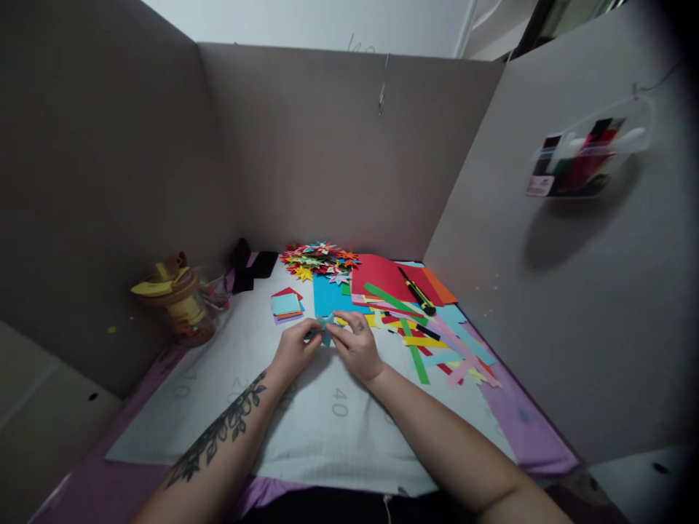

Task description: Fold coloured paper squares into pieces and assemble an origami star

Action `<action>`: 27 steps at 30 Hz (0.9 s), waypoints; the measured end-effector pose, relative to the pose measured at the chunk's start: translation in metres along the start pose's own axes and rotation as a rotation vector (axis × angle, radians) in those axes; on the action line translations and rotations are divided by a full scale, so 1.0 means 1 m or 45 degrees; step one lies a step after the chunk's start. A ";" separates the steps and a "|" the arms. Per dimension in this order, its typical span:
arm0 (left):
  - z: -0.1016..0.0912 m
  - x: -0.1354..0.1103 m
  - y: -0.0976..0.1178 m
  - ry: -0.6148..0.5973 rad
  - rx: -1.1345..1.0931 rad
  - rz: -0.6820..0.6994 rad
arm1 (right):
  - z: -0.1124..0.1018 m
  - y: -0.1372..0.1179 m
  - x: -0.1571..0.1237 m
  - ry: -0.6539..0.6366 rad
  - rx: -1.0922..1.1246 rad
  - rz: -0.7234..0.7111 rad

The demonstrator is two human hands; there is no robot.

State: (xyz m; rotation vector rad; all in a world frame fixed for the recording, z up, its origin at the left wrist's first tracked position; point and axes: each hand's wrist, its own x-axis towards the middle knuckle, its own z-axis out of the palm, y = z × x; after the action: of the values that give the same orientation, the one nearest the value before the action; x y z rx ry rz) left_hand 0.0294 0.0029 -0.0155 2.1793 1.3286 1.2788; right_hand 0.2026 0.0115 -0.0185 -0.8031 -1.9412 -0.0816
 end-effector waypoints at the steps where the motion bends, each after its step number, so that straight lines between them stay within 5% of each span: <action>1: 0.000 0.000 0.000 -0.009 -0.006 0.004 | 0.001 0.001 0.000 -0.012 0.002 0.006; 14: -0.003 -0.002 0.002 -0.193 0.189 0.121 | 0.001 0.003 0.005 -0.212 0.082 0.081; 19: 0.001 -0.004 0.001 -0.160 0.205 -0.004 | 0.002 0.003 0.005 -0.286 0.122 0.111; 27: 0.005 0.000 0.005 -0.082 -0.178 -0.277 | 0.010 -0.001 0.007 -0.129 0.629 0.667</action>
State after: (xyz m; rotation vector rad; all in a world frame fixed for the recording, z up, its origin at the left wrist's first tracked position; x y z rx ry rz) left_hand 0.0359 0.0015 -0.0147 1.9074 1.3648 1.1714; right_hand 0.1923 0.0177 -0.0177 -0.9548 -1.6756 0.7351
